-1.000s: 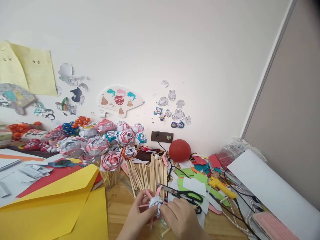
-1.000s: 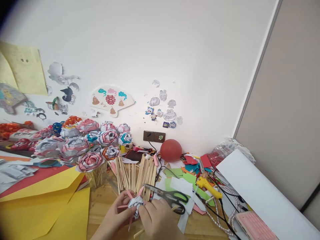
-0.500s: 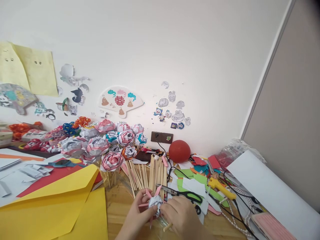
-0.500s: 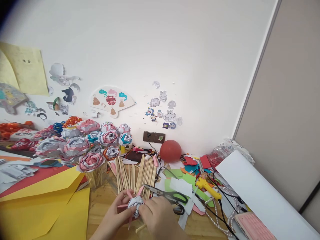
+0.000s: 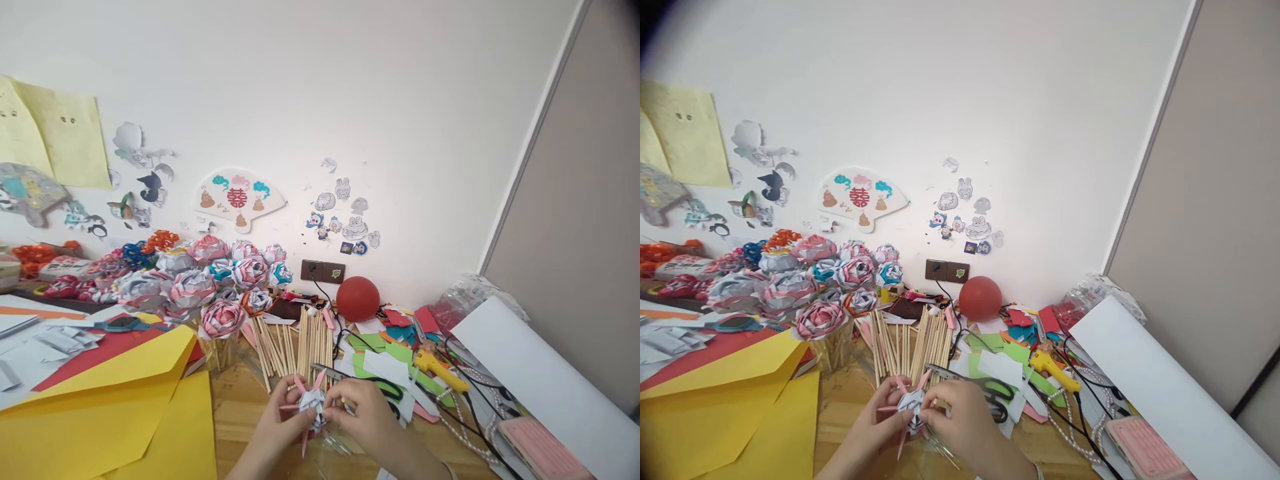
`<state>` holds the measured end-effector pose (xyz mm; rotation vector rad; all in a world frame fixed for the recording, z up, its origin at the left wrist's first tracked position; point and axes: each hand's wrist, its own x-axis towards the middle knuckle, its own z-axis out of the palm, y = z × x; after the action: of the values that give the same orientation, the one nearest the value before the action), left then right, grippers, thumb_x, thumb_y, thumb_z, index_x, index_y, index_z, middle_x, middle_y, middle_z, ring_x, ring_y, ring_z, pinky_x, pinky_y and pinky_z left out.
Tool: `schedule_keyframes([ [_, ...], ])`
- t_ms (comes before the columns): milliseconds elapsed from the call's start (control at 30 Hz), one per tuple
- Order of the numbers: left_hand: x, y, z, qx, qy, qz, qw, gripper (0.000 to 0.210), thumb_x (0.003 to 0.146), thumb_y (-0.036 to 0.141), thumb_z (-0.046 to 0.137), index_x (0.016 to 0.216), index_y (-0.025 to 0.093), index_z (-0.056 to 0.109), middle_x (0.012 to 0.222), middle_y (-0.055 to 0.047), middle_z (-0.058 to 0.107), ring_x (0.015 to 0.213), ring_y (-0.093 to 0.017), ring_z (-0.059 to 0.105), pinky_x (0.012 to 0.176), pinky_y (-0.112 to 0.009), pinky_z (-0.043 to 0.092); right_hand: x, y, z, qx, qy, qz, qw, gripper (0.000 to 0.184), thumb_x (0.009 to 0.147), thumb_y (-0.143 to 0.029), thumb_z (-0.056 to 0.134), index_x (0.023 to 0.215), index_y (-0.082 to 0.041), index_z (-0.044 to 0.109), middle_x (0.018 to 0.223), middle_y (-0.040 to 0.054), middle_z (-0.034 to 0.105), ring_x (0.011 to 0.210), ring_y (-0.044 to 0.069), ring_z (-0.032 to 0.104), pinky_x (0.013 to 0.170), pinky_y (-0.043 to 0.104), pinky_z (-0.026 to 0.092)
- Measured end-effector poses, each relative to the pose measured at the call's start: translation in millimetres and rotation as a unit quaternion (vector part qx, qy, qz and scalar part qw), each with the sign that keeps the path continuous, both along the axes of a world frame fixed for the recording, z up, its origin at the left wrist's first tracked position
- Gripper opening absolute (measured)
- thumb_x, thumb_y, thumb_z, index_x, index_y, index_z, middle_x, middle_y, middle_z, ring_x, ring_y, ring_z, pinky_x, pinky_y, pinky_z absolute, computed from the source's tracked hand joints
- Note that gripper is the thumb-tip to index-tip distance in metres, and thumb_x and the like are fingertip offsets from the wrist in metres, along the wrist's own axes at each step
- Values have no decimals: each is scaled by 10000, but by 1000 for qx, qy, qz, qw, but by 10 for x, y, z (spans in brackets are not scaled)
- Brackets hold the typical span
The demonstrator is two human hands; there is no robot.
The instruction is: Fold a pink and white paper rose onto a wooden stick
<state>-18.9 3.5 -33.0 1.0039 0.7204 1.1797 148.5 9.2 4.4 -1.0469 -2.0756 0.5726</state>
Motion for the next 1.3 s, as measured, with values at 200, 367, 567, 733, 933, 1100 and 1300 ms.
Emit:
schedule_keyframes([
  [200, 11, -4, 13, -6, -4, -19, 1000, 434, 582, 331, 778, 839, 215, 448, 736, 13, 644, 610, -155, 621, 601, -332, 526, -3, 23, -13, -61, 9, -1, 998, 64, 736, -219, 617, 713, -160, 620, 526, -48, 507, 476, 86, 441, 443, 176, 298],
  [367, 31, -20, 37, -21, -19, 5, 1000, 431, 572, 334, 785, 837, 208, 468, 725, 24, 629, 633, -154, 621, 636, -375, 542, 1, -40, -33, 399, -138, -43, 905, 226, 857, -175, 458, 657, -170, 563, 531, -11, 502, 494, 124, 430, 478, 256, 242],
  [567, 41, -42, 86, -31, -7, 13, 999, 478, 513, 392, 798, 808, 204, 474, 698, 34, 612, 607, -130, 594, 599, -329, 545, -7, -132, -33, 517, -186, -71, 833, 188, 893, -166, 404, 842, -134, 582, 531, 0, 483, 476, 147, 395, 473, 288, 211],
  [733, 39, -43, 114, -15, 21, 16, 1000, 469, 516, 394, 793, 791, 212, 460, 672, 48, 597, 568, -116, 583, 553, -263, 518, -8, -92, -27, 477, -204, -18, 855, 266, 911, -149, 332, 806, -146, 577, 535, 2, 486, 487, 145, 418, 464, 282, 233],
  [933, 17, -39, 100, -1, 39, 9, 999, 470, 542, 417, 772, 812, 224, 438, 744, 23, 614, 627, -148, 610, 585, -291, 525, -22, -29, -46, 387, -105, -30, 916, 338, 934, -250, 331, 687, -180, 551, 556, -4, 527, 507, 122, 468, 482, 253, 297],
  [1100, 1, -13, 52, 4, 44, 12, 999, 474, 559, 405, 765, 850, 231, 433, 795, 9, 620, 642, -160, 619, 600, -321, 534, -13, -29, -56, 347, -90, -36, 933, 373, 939, -325, 323, 674, -184, 545, 557, -3, 531, 502, 125, 466, 480, 250, 292],
  [1300, -9, 15, 11, 11, 46, 1, 999, 445, 585, 392, 752, 840, 232, 425, 791, 12, 621, 622, -165, 634, 590, -317, 528, 10, -5, -40, 268, -78, 3, 960, 440, 939, -407, 281, 651, -189, 533, 582, -10, 568, 522, 117, 493, 491, 241, 299],
])
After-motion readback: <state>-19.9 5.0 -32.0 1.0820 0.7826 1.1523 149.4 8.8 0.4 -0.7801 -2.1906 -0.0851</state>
